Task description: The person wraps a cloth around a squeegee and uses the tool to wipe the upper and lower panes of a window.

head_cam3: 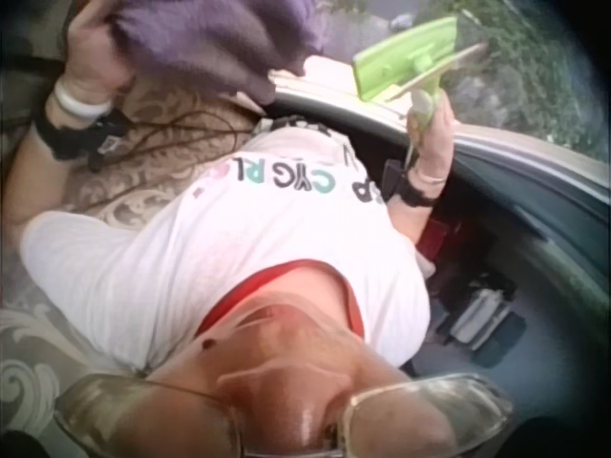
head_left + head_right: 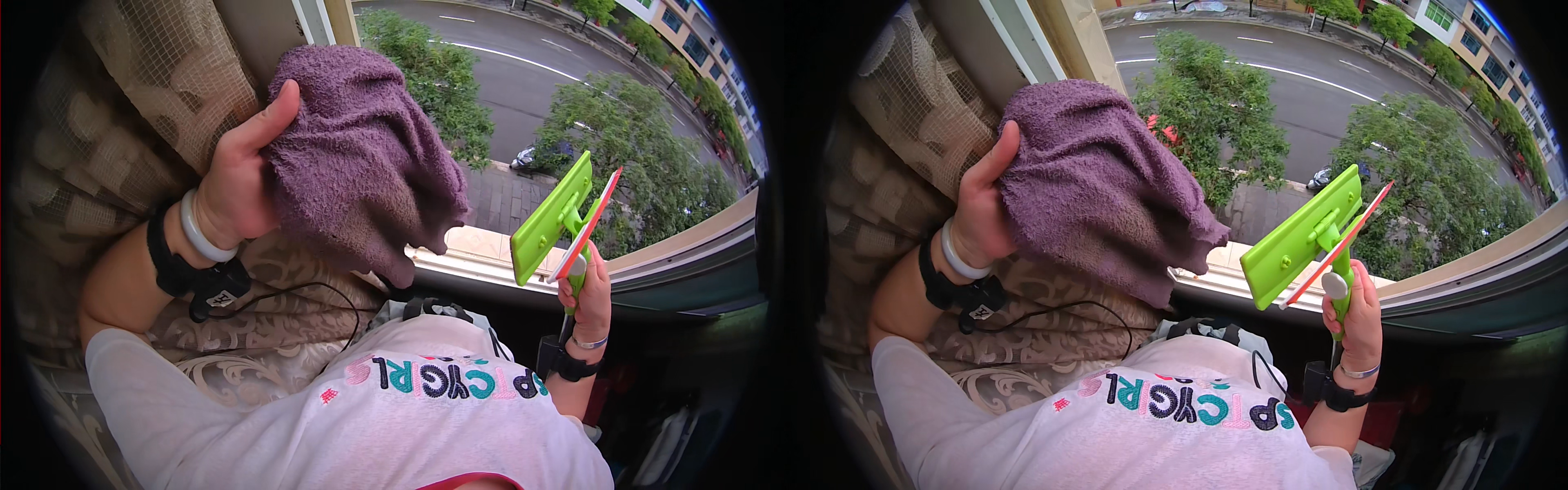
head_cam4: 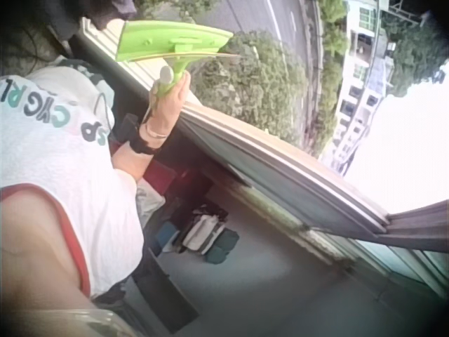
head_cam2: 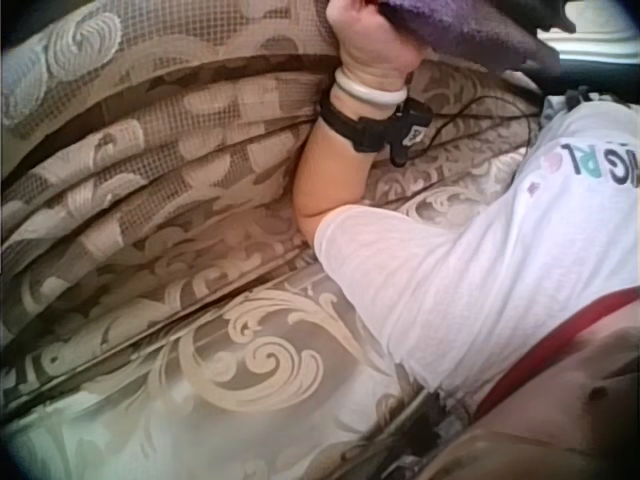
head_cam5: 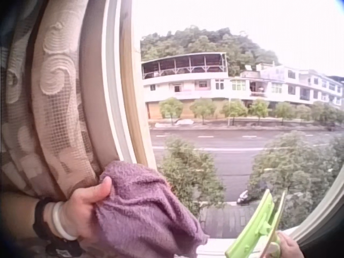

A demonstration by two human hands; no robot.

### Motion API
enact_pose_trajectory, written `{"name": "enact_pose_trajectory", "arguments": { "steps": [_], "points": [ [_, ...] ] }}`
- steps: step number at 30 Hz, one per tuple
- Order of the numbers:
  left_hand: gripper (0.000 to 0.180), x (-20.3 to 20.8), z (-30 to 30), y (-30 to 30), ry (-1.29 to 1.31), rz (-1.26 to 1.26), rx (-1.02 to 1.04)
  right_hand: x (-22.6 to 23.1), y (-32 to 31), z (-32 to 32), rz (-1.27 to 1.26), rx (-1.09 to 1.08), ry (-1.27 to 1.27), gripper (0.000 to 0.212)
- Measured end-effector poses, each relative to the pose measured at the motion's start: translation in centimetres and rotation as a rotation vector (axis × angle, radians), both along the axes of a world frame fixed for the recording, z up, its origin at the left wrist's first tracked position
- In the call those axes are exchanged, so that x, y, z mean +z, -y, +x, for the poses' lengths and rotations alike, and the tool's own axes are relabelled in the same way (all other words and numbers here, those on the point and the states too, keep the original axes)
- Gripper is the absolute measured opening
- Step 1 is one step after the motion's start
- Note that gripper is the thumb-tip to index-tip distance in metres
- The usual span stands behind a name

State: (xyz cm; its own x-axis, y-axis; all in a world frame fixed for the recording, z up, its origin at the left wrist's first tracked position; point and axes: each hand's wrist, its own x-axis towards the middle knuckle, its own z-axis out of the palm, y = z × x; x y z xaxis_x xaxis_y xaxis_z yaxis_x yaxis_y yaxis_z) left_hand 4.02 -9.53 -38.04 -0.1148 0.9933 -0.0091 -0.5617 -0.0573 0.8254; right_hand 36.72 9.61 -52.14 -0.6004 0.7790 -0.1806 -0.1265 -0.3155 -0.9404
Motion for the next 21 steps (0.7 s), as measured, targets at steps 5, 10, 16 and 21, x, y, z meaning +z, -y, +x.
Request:
{"name": "enact_pose_trajectory", "arguments": {
  "steps": [5,10,16,21],
  "points": [
    [0.056,1.2,0.9,-0.5,-0.084,0.049,0.065,0.9,3.2,-0.8,-0.039,0.269,0.020,0.021],
    [0.047,2.9,2.2,-0.8,-0.262,0.054,-0.165,2.9,5.4,-6.0,-0.109,0.674,0.105,0.017],
    [0.034,4.8,8.1,1.0,-1.820,0.263,-0.208,-1.0,6.6,-9.4,0.161,0.432,-0.216,0.021],
    [0.031,3.5,9.6,2.9,-2.182,0.441,0.116,-1.5,7.3,-9.7,0.326,0.285,-0.281,0.032]
  ]
}}
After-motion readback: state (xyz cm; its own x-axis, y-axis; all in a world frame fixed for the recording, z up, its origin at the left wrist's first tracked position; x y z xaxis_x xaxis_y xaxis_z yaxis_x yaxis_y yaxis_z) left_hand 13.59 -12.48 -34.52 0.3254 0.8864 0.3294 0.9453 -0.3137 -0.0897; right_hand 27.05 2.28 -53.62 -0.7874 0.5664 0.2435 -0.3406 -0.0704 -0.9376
